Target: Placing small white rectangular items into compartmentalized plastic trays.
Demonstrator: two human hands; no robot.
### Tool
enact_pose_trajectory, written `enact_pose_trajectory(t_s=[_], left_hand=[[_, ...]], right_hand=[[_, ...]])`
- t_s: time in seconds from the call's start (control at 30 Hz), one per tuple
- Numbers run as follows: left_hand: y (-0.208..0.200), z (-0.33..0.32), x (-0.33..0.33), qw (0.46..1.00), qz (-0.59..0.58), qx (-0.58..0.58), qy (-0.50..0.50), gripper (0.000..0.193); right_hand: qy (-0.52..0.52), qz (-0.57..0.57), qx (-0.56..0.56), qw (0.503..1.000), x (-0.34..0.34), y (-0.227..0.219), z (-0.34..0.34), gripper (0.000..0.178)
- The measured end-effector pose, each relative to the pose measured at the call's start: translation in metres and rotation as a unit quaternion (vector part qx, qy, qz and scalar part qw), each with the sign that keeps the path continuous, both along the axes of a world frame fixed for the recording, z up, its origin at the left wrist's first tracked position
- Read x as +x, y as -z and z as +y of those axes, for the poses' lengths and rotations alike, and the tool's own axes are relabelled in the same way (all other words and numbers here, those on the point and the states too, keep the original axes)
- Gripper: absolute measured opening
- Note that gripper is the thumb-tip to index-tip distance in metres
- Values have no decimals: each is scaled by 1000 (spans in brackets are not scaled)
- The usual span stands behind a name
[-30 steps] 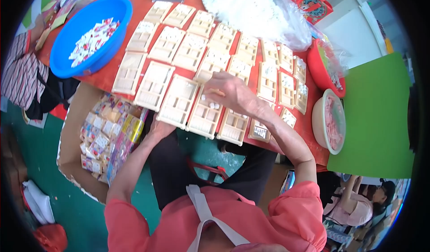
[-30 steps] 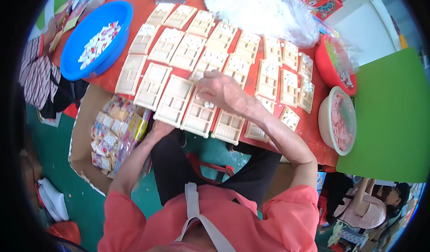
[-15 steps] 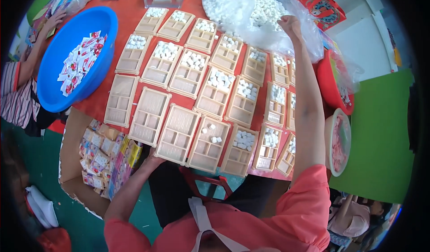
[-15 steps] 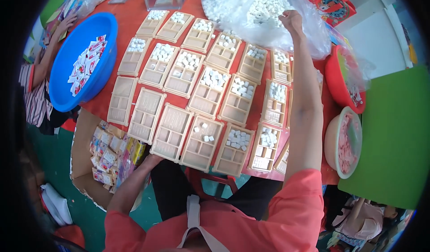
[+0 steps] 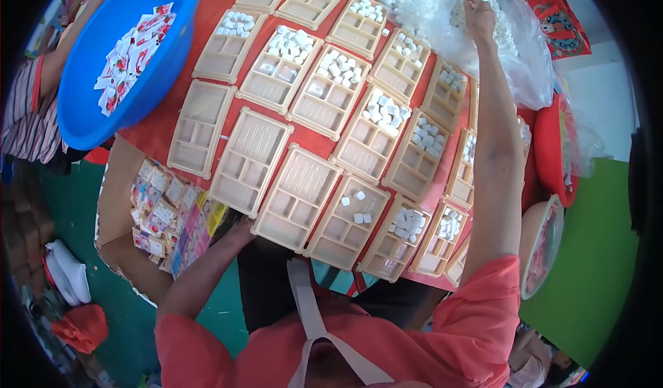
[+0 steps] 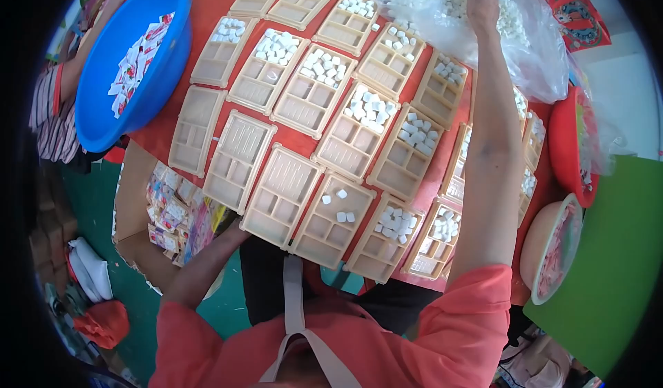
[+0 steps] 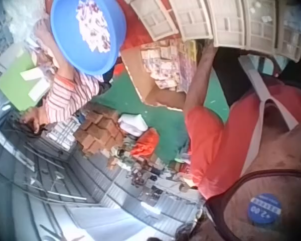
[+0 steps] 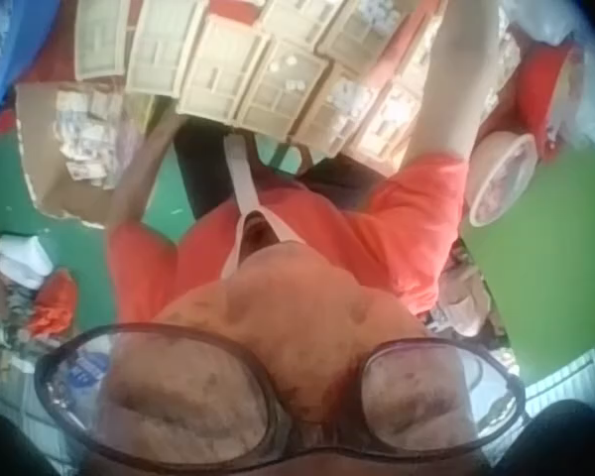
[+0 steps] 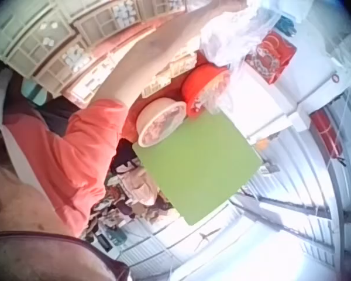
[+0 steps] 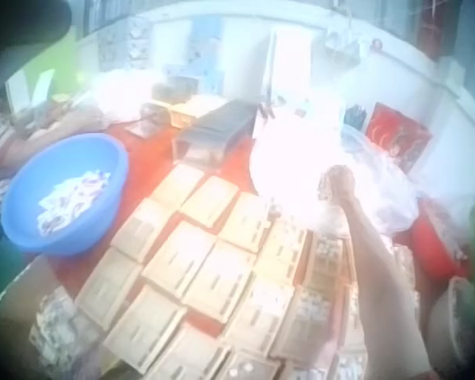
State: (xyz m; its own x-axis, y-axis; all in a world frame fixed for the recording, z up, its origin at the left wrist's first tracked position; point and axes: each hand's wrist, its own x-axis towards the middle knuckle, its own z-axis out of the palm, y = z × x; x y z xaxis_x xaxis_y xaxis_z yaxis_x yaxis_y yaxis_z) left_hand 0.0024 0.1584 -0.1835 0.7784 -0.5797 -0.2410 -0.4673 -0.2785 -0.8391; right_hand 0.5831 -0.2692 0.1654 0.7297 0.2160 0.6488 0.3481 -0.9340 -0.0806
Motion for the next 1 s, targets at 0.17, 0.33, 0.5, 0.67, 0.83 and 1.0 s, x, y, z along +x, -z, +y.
enact_pose_trajectory(t_s=[0.17,0.33,0.5,0.67,0.83,1.0], left_hand=[[-69,-25,22,879,201,-419,-107,58],[-129,-38,51,638,305,-687,-166,59],[-200,-54,66,590,245,-750,-173,47],[-196,-57,72,612,197,-751,-149,44],[-190,-55,66,562,182,-788,-176,40],[-214,-58,61,507,213,-801,-236,44]], right_hand=[[20,93,394,914,-23,-36,-8,27],[-190,272,626,706,-78,-79,18,22],[-289,454,547,642,-192,-86,77,22],[-316,586,475,576,-319,-78,148,19],[-264,582,311,704,-394,-66,198,14],[-359,407,163,824,-410,-38,205,19]])
